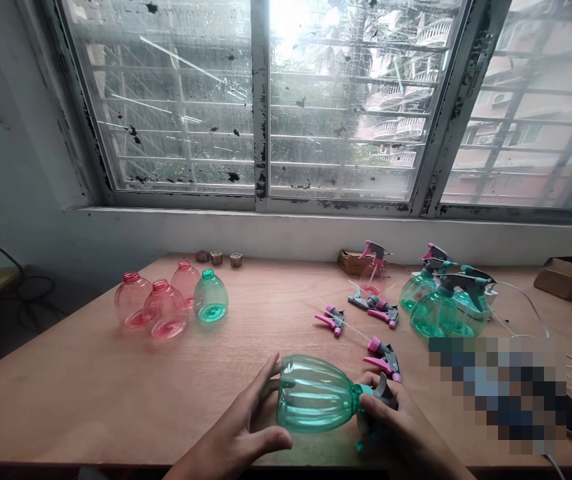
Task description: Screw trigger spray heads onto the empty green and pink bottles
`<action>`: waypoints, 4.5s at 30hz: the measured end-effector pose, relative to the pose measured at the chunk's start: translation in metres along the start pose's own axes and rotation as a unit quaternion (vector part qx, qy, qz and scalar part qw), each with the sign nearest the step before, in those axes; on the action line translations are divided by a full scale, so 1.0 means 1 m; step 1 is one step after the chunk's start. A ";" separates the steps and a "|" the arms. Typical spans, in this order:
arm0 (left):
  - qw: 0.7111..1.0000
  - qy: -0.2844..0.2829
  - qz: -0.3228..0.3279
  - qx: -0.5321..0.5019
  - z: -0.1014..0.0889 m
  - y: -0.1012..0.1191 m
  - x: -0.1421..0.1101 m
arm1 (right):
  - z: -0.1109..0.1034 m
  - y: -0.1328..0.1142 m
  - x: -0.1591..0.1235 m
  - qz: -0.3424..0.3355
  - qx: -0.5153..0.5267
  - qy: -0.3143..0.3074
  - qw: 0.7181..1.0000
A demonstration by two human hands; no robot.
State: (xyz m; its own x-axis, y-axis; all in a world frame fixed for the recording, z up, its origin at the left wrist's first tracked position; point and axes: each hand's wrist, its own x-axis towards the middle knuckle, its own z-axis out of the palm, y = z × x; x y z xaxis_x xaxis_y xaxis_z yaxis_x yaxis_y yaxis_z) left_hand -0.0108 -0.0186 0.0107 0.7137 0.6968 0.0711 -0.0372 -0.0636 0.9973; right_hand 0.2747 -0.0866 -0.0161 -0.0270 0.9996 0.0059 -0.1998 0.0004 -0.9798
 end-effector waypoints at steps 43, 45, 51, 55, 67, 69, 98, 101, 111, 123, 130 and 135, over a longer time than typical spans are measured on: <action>0.991 -0.014 -0.038 0.125 -0.002 0.007 -0.004 | -0.005 -0.001 -0.002 0.015 0.002 -0.006 1.000; 0.990 -0.016 -0.031 0.137 -0.002 0.006 -0.005 | -0.005 -0.001 -0.002 0.018 0.004 -0.003 1.000; 0.985 -0.014 -0.026 0.168 -0.002 0.005 -0.006 | -0.004 -0.003 -0.003 0.014 -0.013 0.001 1.000; 0.988 -0.015 -0.029 0.150 -0.004 0.006 -0.006 | -0.001 -0.006 -0.005 0.027 -0.021 0.004 0.999; 0.994 -0.020 -0.016 0.102 0.004 0.014 -0.006 | -0.001 -0.001 -0.002 0.009 -0.004 -0.017 1.000; 0.995 -0.008 -0.012 0.101 0.007 0.015 -0.005 | -0.002 0.003 0.000 0.004 -0.007 -0.008 1.000; 0.998 -0.054 0.003 0.035 0.000 0.007 -0.005 | -0.005 0.010 -0.002 0.018 0.038 0.025 0.999; 0.999 -0.041 -0.001 -0.006 0.002 0.006 -0.005 | -0.004 0.009 0.001 0.018 0.043 0.053 0.998; 1.000 -0.018 0.005 0.002 0.000 0.005 -0.002 | -0.003 -0.004 0.004 -0.053 0.002 0.028 0.998; 0.987 -0.028 0.047 0.154 0.000 0.008 0.000 | 0.006 -0.013 0.005 -0.055 -0.027 0.092 0.994; 0.993 -0.024 0.031 0.109 0.002 0.008 -0.005 | 0.001 -0.020 -0.017 -0.048 0.011 0.082 0.995; 0.970 -0.049 -0.006 0.237 0.007 0.018 -0.003 | -0.032 -0.070 -0.039 -0.176 -0.215 0.159 0.947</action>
State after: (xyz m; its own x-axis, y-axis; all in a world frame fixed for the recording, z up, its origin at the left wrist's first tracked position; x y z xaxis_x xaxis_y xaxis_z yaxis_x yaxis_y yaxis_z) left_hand -0.0084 -0.0267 0.0287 0.7758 0.6301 0.0333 0.2811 -0.3924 0.8758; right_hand 0.3207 -0.1245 0.0459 0.2775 0.8931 0.3541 0.2770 0.2786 -0.9196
